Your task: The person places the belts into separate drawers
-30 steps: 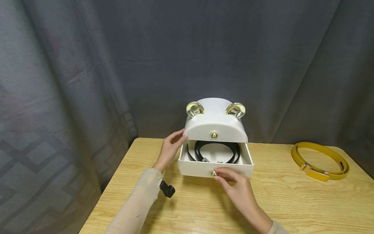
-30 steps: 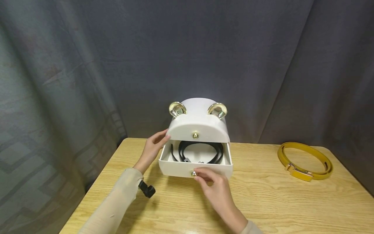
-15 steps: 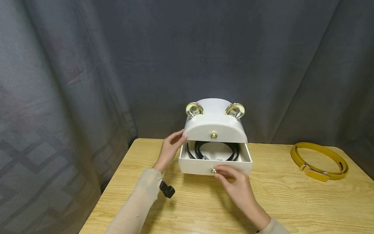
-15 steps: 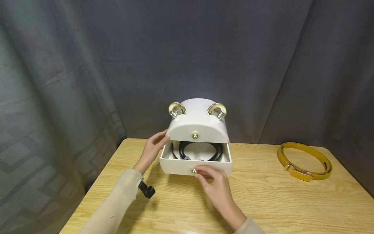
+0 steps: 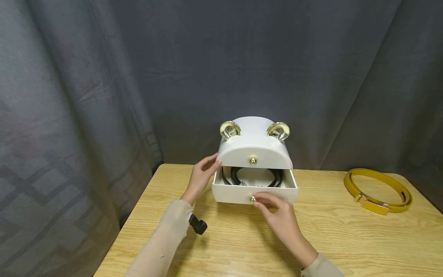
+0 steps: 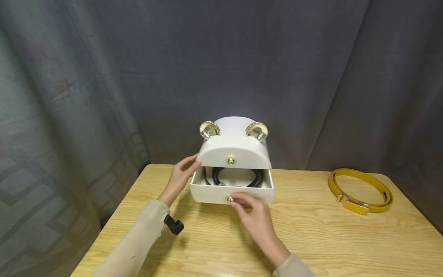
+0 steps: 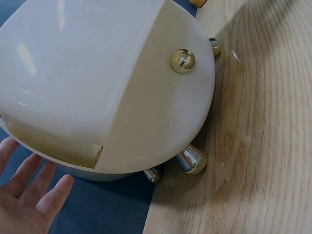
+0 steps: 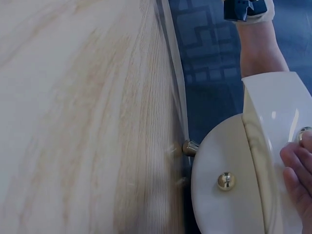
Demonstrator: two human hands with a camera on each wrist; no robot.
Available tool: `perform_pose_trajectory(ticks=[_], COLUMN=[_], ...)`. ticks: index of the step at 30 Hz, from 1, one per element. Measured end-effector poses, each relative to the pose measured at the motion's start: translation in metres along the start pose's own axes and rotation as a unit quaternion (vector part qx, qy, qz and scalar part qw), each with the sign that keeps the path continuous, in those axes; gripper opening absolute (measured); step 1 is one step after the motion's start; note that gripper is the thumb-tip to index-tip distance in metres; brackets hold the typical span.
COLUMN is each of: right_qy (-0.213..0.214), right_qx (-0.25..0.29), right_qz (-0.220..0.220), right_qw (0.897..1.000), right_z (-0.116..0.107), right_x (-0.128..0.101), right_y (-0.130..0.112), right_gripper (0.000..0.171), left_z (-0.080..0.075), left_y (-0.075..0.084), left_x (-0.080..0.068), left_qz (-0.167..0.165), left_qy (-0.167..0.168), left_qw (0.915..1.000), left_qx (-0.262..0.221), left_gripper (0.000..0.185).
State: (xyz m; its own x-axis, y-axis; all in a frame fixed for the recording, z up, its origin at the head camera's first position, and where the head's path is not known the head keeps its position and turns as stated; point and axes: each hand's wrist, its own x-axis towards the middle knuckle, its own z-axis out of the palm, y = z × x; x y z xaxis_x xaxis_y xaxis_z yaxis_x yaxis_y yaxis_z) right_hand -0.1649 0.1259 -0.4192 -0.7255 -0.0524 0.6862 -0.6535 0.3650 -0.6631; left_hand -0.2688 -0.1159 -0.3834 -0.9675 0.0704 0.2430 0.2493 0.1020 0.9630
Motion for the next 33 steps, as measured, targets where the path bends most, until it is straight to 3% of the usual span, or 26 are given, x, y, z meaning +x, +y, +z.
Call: perform_pose_trajectory(ticks=[10, 25, 33], right_qy=[0.0, 0.001, 0.011], right_qx=[-0.003, 0.01, -0.008], right_qz=[0.008, 0.002, -0.006], right_qw=[1.0, 1.0, 1.0], right_z=[0.001, 0.003, 0.004], right_x=[0.005, 0.014, 0.02], right_y=[0.009, 0.018, 0.006], right_gripper=[0.033, 0.029, 0.028], left_z=[0.001, 0.0, 0.0], left_y=[0.0, -0.003, -0.003], left_x=[-0.003, -0.003, -0.003], left_qz=[0.005, 0.005, 0.009], left_qy=[0.013, 0.005, 0.01], left_qw=[0.9999, 1.0, 0.9999], left_qx=[0.003, 0.003, 0.002], left_gripper=[0.042, 0.045, 0.04])
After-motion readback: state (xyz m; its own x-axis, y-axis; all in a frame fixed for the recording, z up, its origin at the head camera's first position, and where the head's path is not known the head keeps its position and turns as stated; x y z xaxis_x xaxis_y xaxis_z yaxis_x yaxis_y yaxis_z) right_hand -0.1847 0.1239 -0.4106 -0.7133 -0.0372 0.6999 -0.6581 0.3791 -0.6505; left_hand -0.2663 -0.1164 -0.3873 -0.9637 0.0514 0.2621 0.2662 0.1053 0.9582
